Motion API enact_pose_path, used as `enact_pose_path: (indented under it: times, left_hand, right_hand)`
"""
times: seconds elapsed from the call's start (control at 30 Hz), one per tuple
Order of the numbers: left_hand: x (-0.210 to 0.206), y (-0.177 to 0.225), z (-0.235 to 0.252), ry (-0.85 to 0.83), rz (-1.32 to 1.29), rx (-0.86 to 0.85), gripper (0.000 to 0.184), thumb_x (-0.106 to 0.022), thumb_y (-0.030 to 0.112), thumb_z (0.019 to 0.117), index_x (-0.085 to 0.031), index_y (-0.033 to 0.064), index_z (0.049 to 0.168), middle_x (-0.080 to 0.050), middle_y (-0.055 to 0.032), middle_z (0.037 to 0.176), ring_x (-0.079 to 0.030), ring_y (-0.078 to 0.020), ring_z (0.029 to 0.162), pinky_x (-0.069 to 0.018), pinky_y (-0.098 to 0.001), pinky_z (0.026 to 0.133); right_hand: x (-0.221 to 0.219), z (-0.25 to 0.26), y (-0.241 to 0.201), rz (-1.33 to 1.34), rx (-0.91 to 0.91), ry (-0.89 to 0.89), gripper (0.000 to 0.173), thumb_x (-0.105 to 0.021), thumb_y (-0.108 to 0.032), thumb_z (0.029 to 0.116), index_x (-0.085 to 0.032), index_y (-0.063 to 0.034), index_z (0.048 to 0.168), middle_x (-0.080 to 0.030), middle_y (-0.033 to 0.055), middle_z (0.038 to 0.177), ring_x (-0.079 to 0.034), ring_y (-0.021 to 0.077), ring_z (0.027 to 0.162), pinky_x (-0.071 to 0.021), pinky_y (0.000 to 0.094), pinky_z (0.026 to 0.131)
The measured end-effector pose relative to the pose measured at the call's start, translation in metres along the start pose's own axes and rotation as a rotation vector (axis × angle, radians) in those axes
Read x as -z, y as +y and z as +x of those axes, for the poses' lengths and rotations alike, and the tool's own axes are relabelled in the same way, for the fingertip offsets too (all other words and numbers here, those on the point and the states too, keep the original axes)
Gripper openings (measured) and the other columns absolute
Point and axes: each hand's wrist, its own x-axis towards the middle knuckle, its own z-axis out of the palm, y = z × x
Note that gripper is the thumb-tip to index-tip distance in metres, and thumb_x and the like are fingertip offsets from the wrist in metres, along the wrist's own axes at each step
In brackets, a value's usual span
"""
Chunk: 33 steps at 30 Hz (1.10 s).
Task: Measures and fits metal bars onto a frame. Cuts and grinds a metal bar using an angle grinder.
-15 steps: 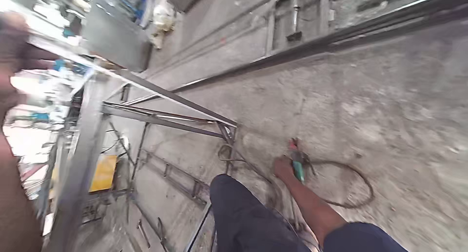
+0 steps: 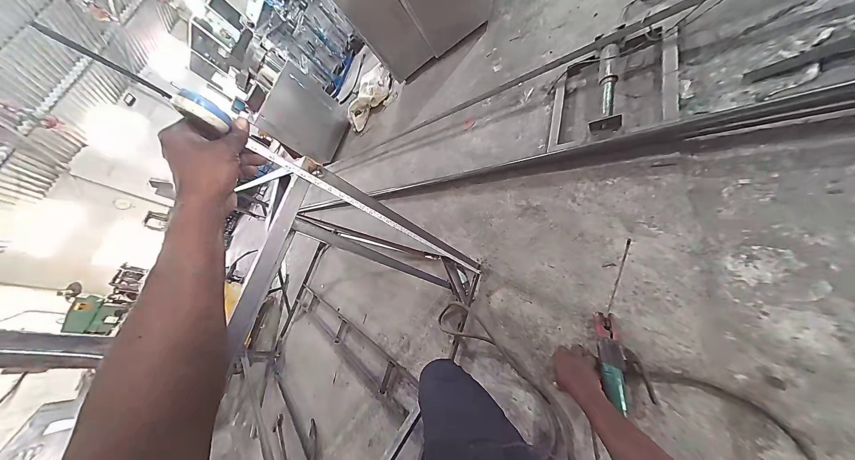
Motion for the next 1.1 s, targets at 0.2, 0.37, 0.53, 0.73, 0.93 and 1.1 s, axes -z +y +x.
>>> enact_pose_path:
  times: [0.2,0.37,0.53,0.73,0.93,1.1]
  left_hand:
    - [-0.004,0.003,0.004,0.013,0.011,0.014,0.036,-0.073,0.029,0.0965,-0.057,0.007,0.12,-0.072,-0.003,0.094,-0.074,-0.0153,0.065,-0.0658,-0.033,0.06]
    - [-0.008,0.009,0.004,0.034,0.033,0.039,0.036,-0.073,0.029,0.0958,-0.058,0.0065,0.12,-0.072,-0.0029,0.089,-0.073,-0.0142,0.063,-0.0651,-0.0325,0.059]
    - [-0.01,0.009,0.006,0.038,0.035,0.05,0.036,-0.073,0.03,0.0956,-0.058,0.007,0.12,-0.073,-0.0031,0.09,-0.073,-0.0145,0.063,-0.0647,-0.032,0.059]
    - [-0.015,0.028,-0.035,-0.018,-0.222,0.015,0.032,-0.072,0.026,0.0967,-0.057,0.0101,0.121,-0.072,-0.0005,0.086,-0.072,-0.0154,0.061,-0.0638,-0.0313,0.055]
    - [-0.021,0.007,-0.161,-0.06,-0.579,-0.024,0.022,-0.068,0.02,0.1009,-0.055,0.0049,0.112,-0.072,-0.0071,0.081,-0.071,-0.0211,0.061,-0.0648,-0.0358,0.057]
    - [0.025,-0.063,-0.29,-0.013,-0.712,0.173,0.014,-0.068,0.014,0.0983,-0.063,0.0061,0.108,-0.072,-0.0086,0.088,-0.07,-0.0184,0.067,-0.063,-0.0326,0.063]
  right_hand:
    - [0.001,-0.002,0.0,0.029,-0.012,0.017,0.085,-0.088,-0.025,0.0737,-0.049,0.0046,0.144,-0.038,0.0356,0.152,-0.04,0.0559,0.138,-0.05,0.0662,0.098]
    - [0.002,-0.001,0.0,0.021,0.003,0.03,0.089,-0.091,-0.024,0.0698,-0.049,0.0053,0.143,-0.038,0.0359,0.151,-0.04,0.0562,0.138,-0.0493,0.0661,0.099]
    - [-0.001,-0.001,0.001,0.026,-0.001,0.036,0.09,-0.091,-0.024,0.07,-0.049,0.0062,0.143,-0.035,0.0368,0.152,-0.039,0.0573,0.137,-0.0503,0.0662,0.097]
    - [0.001,-0.005,-0.004,-0.049,-0.017,0.009,0.09,-0.089,-0.028,0.0753,-0.046,0.004,0.147,-0.035,0.035,0.153,-0.038,0.0567,0.138,-0.0517,0.0662,0.095]
    - [-0.005,0.0,-0.002,-0.2,0.072,0.027,0.095,-0.087,-0.042,0.074,-0.046,0.0066,0.145,-0.04,0.034,0.153,-0.036,0.0531,0.143,-0.035,0.0682,0.111]
    - [-0.001,-0.008,0.005,-0.313,0.173,0.023,0.078,-0.08,-0.053,0.0782,-0.062,-0.0028,0.135,-0.05,0.024,0.149,-0.038,0.0484,0.143,-0.0376,0.0688,0.11]
